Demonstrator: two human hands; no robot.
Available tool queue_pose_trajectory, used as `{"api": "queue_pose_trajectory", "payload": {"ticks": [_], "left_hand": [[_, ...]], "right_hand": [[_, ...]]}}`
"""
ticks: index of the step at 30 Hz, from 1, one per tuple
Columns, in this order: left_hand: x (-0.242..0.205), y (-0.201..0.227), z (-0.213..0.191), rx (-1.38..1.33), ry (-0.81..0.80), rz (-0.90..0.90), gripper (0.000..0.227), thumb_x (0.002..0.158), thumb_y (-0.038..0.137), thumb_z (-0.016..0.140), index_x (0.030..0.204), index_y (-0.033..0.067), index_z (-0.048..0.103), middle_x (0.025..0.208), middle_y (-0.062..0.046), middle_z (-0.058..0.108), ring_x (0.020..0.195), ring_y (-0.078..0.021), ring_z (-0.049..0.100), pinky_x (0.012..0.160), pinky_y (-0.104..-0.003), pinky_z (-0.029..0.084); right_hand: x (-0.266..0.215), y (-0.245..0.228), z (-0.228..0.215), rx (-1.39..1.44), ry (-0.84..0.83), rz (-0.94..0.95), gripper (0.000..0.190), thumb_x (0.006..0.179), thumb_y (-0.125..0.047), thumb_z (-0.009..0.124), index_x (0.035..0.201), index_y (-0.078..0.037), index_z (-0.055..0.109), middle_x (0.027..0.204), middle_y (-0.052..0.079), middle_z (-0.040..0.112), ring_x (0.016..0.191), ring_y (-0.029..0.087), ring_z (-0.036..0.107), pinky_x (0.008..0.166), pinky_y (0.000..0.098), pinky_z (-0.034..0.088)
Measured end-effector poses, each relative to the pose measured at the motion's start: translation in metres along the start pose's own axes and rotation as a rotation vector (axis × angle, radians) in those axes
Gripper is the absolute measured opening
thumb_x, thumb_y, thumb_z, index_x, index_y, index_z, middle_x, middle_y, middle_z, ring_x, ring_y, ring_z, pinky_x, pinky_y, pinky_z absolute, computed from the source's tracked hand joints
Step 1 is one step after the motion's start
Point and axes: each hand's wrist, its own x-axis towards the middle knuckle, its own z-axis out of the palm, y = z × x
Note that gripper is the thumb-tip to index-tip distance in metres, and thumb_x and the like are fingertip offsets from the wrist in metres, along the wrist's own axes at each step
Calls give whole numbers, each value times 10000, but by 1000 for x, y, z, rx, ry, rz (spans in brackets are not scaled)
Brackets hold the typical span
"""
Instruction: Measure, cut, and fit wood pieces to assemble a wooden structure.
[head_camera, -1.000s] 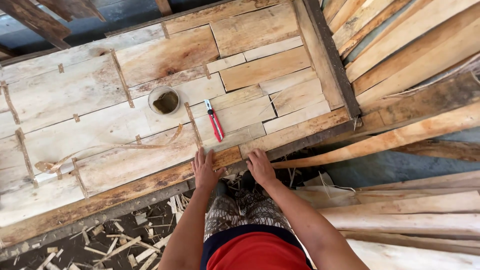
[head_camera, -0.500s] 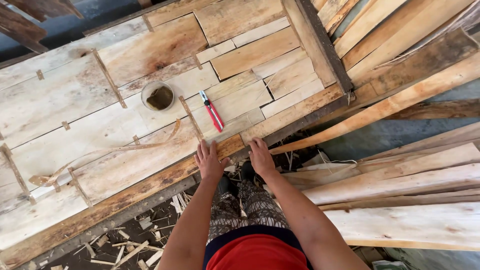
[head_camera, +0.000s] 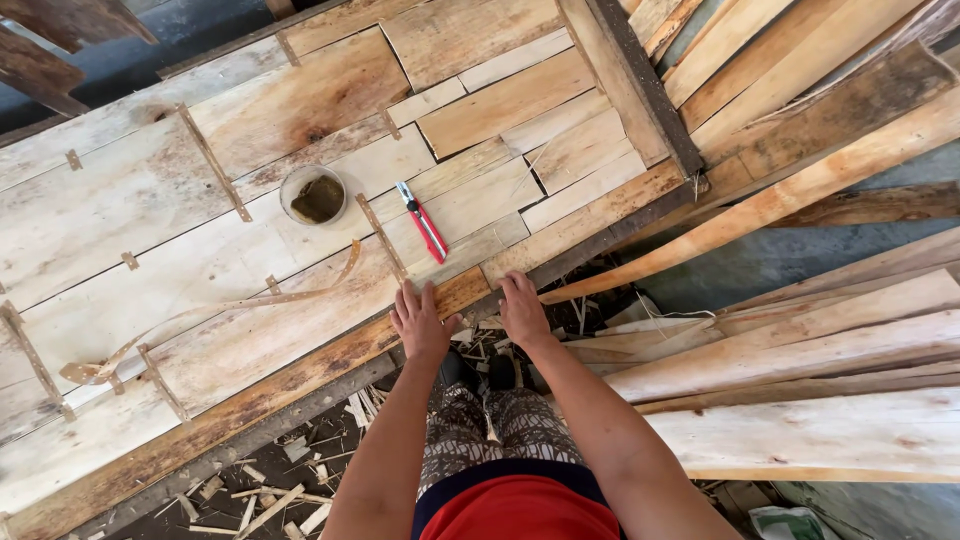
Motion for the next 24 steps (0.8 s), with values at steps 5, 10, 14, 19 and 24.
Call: {"api": "queue_pose_trajectory", "payload": {"ticks": [5, 10, 14, 19, 24], "left_hand": [[2, 5, -5, 15, -12, -3, 968, 846, 539, 770, 1605, 226, 258, 1693, -170, 102, 1565, -384, 86, 1234, -590, 165], [3, 10, -3, 46, -36, -3, 941, 860, 522, 751, 1606, 228, 260, 1702, -181, 75, 1578, -382, 65, 1241, -591, 123], [-3, 19, 31, 138, 78, 52, 863, 879, 431, 727, 1587, 207, 288, 1672, -172, 116, 1546, -371, 84, 1219, -611, 119], [-36, 104, 53, -47, 184, 240, 472, 1001, 338, 685, 1397, 122, 545, 1447, -139, 504, 1401, -351, 417, 1214, -612, 326], [-69, 196, 85, -381, -11, 653, 287, 916, 213, 735, 1150, 51, 700, 1145, -160, 693, 1080, -358, 643, 941, -475, 511]], "right_hand": [[0, 4, -5, 34, 13, -11, 346, 1035, -130, 555, 1376, -160, 507, 1498, 87, 370, 1426, 337, 366, 1134, 446, 454], [-25, 20, -24, 222, 48, -36, 338, 1061, -196, 537, 1392, -132, 508, 1500, 112, 445, 1357, 359, 472, 1084, 455, 490], [-57, 77, -17, 322, 319, -87, 247, 1044, -240, 565, 1235, -89, 608, 1317, 114, 569, 1201, 352, 586, 974, 467, 529], [-97, 169, -3, 274, 500, 95, 223, 1044, -291, 650, 1003, -71, 643, 1089, 122, 598, 1040, 330, 605, 903, 465, 514], [-143, 226, -6, 354, 605, 280, 226, 996, -256, 659, 1066, -42, 633, 1153, 152, 595, 1117, 376, 568, 903, 512, 487]]}}
